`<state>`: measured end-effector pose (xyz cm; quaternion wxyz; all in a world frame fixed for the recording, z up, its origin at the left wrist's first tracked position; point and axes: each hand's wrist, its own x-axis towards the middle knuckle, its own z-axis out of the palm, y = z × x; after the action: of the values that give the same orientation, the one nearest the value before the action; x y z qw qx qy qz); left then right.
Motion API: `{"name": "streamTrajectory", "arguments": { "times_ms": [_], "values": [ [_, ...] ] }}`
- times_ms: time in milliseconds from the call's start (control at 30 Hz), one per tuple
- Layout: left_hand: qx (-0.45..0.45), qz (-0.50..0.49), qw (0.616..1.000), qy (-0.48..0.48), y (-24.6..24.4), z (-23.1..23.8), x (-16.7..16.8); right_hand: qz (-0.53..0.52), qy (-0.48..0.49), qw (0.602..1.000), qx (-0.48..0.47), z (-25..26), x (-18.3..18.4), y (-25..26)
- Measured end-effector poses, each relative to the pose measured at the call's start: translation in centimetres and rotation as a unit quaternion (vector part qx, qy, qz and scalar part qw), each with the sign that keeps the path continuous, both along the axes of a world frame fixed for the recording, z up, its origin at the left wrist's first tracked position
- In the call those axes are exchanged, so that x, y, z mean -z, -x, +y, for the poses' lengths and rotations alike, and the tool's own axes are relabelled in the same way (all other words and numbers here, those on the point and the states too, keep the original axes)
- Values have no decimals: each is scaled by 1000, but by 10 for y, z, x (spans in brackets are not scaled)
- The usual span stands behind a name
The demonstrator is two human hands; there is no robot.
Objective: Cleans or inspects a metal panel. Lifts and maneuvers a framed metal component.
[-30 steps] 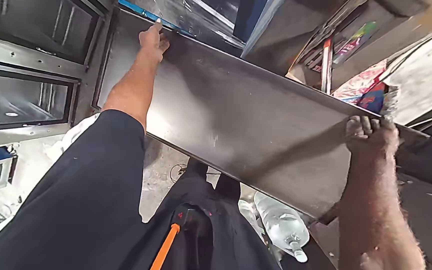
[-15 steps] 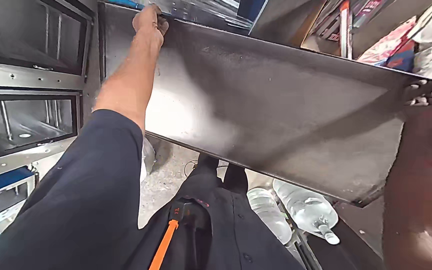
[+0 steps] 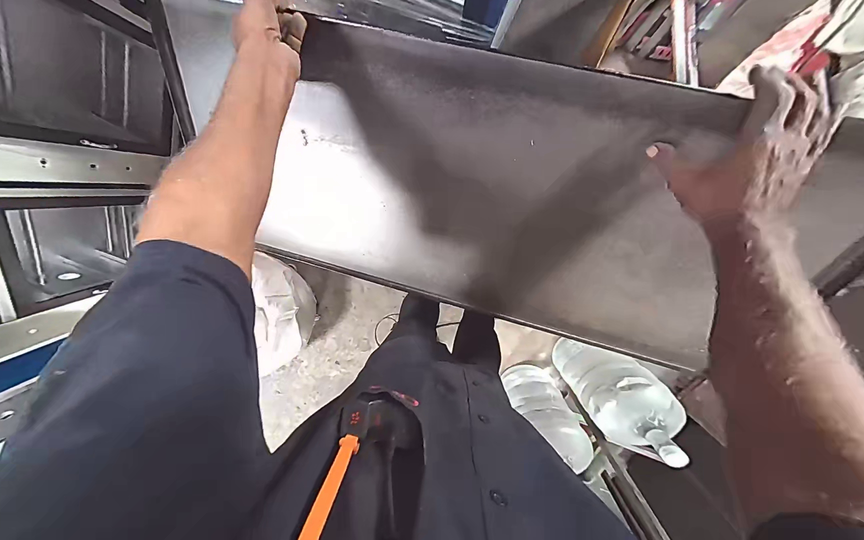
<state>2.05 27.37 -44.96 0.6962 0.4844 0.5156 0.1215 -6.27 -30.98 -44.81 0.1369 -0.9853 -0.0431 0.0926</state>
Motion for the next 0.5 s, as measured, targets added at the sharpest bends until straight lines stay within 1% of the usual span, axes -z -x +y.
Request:
{"name": "streamTrajectory", "arguments": {
  "times_ms": [67, 133, 200, 233, 333, 367, 433, 500],
  "values": [
    [-6, -15, 1000, -1, 4, 3, -13, 75, 59, 995, -42, -3, -16, -35],
    [-13, -25, 1000, -8, 13, -2, -38, 140, 84, 985, -57, -19, -30, -54],
    [-5, -45, 999, -4, 34, -5, -63, 152, 87, 982, -71, -38, -48, -52],
    [7, -59, 998, -7, 44, -5, -79, 144, 88, 983, -76, -41, -65, -49],
    [5, -81, 996, -24, 87, -4, -131, 96, 110, 987, -72, -36, -129, -10],
    [7, -82, 996, -33, 104, -3, -148, 79, 125, 986, -79, -42, -144, 8],
    [4, -60, 997, -48, 143, -3, -175, 49, 132, 983, -122, -59, -169, 56],
    [-5, -31, 998, -48, 182, 0, -197, 31, 123, 975, -183, -57, -201, 108]
  ]
}}
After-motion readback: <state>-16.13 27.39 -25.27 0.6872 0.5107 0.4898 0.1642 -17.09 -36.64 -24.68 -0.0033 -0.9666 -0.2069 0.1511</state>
